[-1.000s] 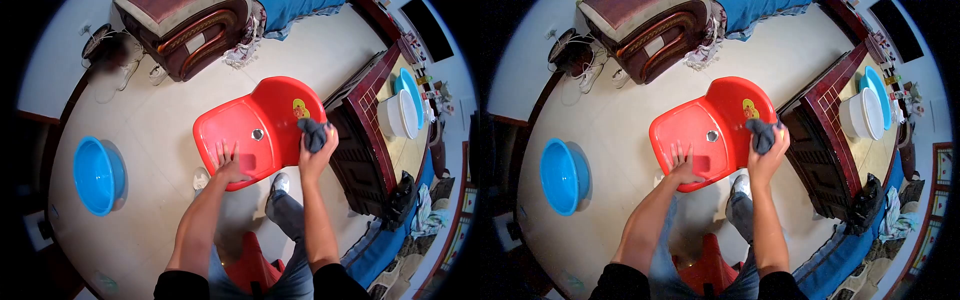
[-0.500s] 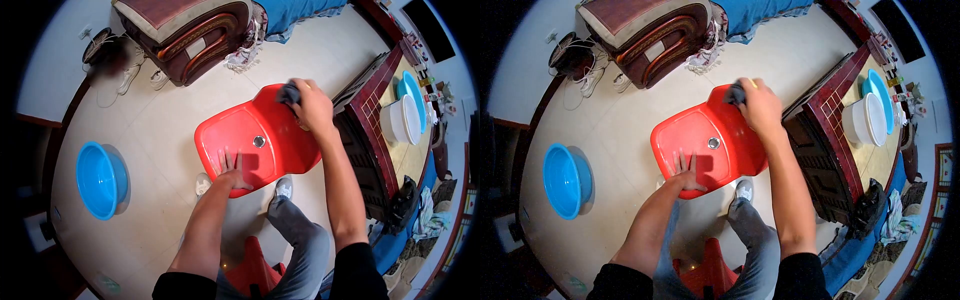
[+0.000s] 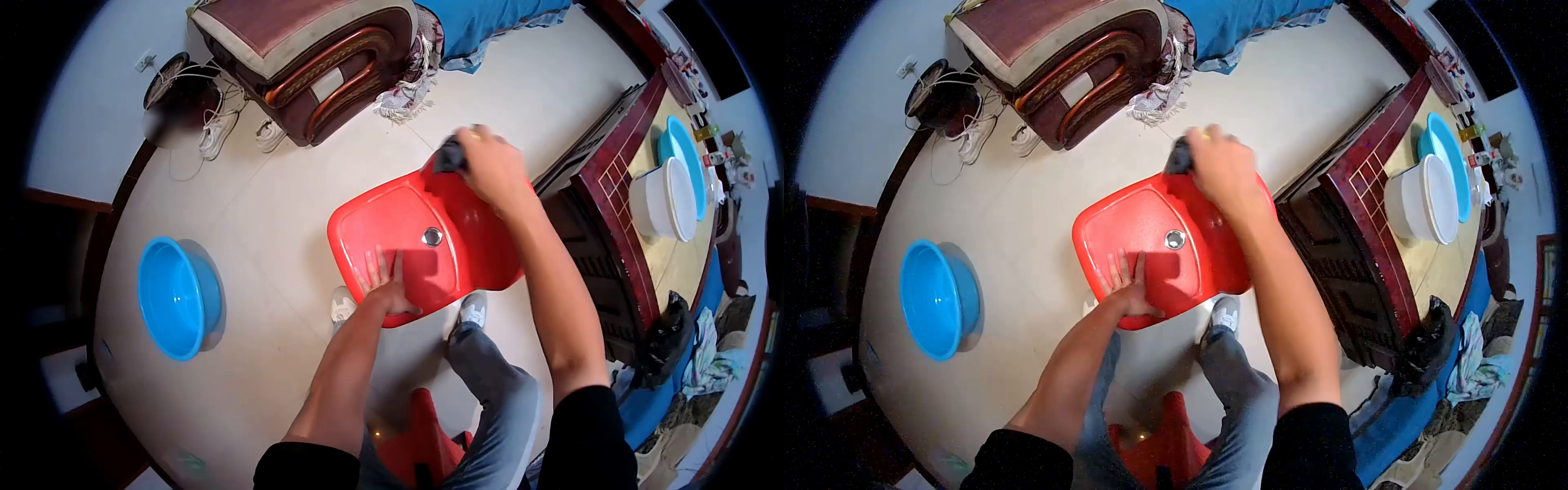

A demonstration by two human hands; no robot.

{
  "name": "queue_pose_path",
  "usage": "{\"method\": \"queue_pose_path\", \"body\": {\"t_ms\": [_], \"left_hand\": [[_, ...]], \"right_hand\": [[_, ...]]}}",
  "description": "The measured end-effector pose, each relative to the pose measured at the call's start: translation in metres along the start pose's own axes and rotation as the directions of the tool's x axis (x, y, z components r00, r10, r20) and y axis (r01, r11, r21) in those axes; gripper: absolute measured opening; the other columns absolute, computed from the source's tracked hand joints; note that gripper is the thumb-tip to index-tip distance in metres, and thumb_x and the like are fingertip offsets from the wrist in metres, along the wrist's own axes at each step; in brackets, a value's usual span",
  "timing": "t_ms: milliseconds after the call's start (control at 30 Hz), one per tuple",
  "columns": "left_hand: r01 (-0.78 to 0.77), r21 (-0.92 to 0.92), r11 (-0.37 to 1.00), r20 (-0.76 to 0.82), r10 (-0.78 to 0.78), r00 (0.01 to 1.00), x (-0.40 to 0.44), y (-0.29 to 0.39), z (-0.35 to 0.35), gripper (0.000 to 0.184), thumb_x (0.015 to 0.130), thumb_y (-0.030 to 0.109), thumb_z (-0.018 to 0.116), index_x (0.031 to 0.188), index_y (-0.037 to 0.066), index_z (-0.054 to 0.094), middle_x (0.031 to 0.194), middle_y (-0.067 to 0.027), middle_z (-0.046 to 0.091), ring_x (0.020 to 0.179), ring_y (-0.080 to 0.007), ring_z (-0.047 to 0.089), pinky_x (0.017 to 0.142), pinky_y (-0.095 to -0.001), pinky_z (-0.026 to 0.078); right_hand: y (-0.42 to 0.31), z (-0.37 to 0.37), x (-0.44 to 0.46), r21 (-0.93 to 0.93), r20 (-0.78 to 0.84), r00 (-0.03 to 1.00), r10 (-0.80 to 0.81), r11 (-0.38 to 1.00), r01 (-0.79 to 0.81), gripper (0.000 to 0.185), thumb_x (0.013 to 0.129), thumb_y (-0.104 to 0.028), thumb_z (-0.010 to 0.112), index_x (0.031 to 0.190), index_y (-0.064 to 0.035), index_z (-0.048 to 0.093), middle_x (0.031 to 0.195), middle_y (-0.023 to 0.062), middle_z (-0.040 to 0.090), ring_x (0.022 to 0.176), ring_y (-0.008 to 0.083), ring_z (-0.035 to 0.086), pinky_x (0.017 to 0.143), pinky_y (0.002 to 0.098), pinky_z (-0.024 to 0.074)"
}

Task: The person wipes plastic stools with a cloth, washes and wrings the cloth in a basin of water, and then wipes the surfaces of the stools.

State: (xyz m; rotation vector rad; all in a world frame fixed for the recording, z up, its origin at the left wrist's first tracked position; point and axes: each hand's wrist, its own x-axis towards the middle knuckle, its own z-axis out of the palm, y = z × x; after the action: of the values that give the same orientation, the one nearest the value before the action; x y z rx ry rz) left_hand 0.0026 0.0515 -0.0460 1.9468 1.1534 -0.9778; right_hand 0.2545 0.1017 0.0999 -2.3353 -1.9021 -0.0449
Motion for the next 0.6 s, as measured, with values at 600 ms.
{"method": "queue_pose_path", "body": {"t_ms": [600], "left_hand": [[-0.015, 0.000, 1.000, -0.114, 0.015, 0.993, 0.007, 0.002, 0.014, 0.157, 0.054, 0.069, 0.087, 0.159, 0.023, -0.021, 0.160, -0.0256, -0.032, 0.148, -0.0460, -0.030, 0.115, -0.0703, -0.010]], "right_hand": [[-0.063, 0.052, -0.267, 0.477, 0.734, 0.679, 0.022, 0.694, -0.539, 0.055, 0.078, -0.017, 0.076, 0.127, -0.0097, 0.054, 0.106, 0.0231, 0.069, 0.104, 0.0425, 0.065, 0.090, 0.0455, 0.0510]]}}
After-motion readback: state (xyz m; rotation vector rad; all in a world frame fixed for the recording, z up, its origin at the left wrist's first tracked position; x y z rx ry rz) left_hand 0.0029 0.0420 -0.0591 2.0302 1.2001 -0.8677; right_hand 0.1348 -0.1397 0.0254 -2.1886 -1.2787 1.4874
